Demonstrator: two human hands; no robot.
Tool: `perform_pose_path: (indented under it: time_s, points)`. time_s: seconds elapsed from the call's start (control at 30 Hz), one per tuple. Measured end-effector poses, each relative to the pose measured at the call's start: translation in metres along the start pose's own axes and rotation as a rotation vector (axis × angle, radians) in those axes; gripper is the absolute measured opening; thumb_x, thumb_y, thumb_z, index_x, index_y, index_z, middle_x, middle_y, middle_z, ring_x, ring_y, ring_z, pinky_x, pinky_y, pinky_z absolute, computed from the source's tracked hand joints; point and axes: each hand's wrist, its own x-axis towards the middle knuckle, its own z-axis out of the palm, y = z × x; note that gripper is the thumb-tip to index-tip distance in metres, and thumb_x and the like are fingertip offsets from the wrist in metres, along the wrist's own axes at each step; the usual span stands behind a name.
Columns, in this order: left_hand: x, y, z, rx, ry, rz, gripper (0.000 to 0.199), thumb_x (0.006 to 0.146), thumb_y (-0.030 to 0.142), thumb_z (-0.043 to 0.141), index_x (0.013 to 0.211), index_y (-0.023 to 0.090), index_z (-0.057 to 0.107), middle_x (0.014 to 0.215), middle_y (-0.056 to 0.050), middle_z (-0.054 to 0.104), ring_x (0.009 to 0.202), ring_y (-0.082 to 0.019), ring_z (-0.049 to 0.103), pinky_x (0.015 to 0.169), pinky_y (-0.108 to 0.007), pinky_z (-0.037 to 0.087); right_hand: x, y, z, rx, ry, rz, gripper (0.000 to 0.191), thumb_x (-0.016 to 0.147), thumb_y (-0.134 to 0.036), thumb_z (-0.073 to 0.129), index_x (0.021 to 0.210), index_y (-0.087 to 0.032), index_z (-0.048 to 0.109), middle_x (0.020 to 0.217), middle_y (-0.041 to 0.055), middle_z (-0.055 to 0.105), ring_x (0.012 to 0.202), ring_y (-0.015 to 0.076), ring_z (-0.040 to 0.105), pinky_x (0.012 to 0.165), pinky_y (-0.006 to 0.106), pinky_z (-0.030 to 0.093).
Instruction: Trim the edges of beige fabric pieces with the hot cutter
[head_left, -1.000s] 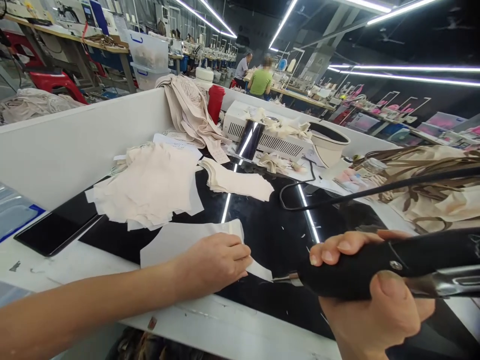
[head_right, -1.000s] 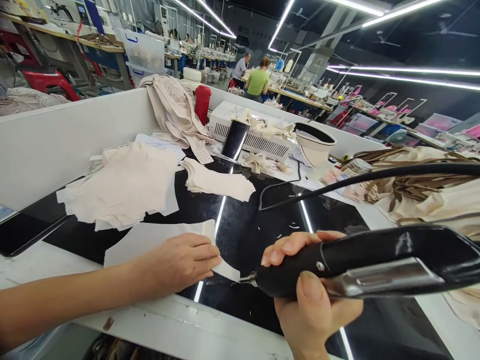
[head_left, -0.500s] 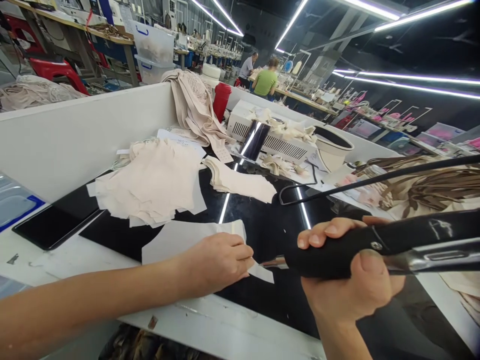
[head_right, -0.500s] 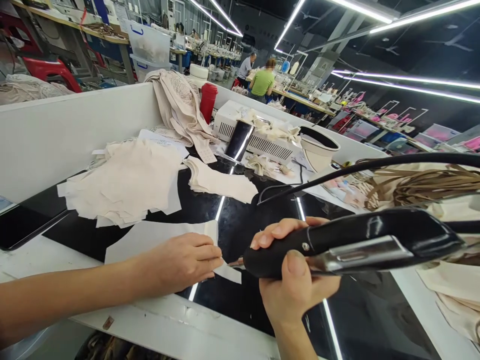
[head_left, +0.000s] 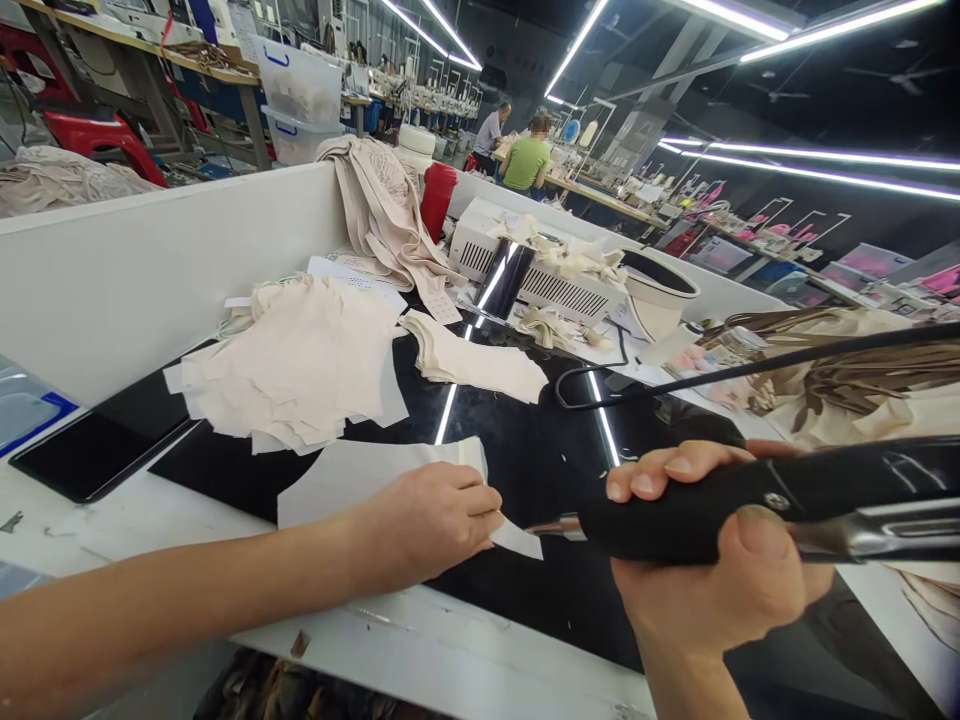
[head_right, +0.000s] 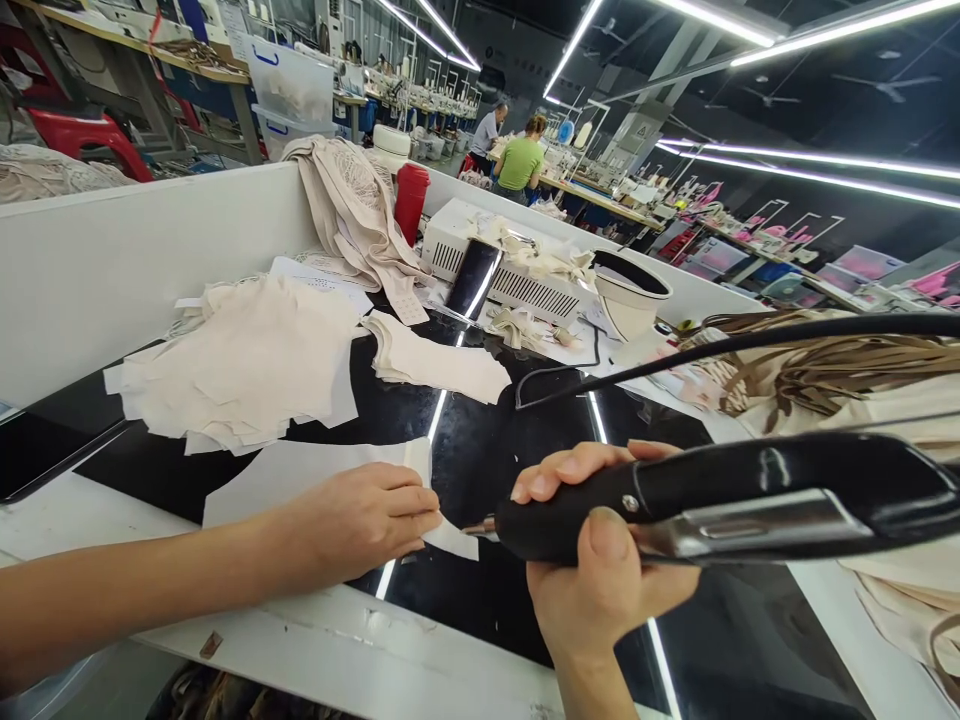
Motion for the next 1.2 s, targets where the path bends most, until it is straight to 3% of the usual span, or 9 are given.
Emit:
perform_pose_path:
  time_s: [0.3,0.67,0.87,1.2]
  points:
    - [0.001,-0.001,-0.002,0.036,-0.016,0.014,0.016,0.110,0.019,0.057,0.100,0.014,0.069,0.101,-0.005,0.067,0.098,-0.020,0.064,0.096,-0.034,0.054,0.000,0.003,-0.005,-0.040,-0.028,-0.022,0.037,0.072,-0.025,0.080,0.105,-0.024,0.064,0.072,-0.0054,0.066,0.054,0.0156,0.057,0.046,0.029,0.054]
    - [0.001,0.000,0.001,0.028,0.034,0.003,0.012,0.108,0.018,0.061,0.098,0.014,0.068,0.101,-0.005,0.068,0.093,-0.019,0.063,0.091,-0.034,0.054,-0.011,-0.002,-0.002,0.038,-0.087,0.002,0.039,0.075,-0.036,0.084,0.106,-0.025,0.063,0.073,-0.0057,0.062,0.054,0.0146,0.056,0.044,0.028,0.053]
    - [0.001,0.000,0.003,0.021,0.039,-0.003,0.011,0.108,0.019,0.061,0.101,0.014,0.068,0.101,-0.006,0.068,0.094,-0.020,0.063,0.091,-0.035,0.054,-0.013,-0.001,-0.001,0.038,-0.098,0.018,0.036,0.078,-0.030,0.082,0.109,-0.024,0.063,0.075,-0.0045,0.064,0.056,0.0148,0.058,0.047,0.028,0.055]
    - [0.002,-0.001,-0.004,0.012,0.022,0.006,0.013,0.105,0.017,0.066,0.092,0.017,0.067,0.097,-0.004,0.066,0.094,-0.020,0.063,0.092,-0.033,0.053,-0.007,-0.006,-0.011,0.004,-0.031,-0.001,0.038,0.071,-0.033,0.081,0.103,-0.025,0.064,0.071,-0.0055,0.062,0.053,0.0154,0.054,0.043,0.029,0.052]
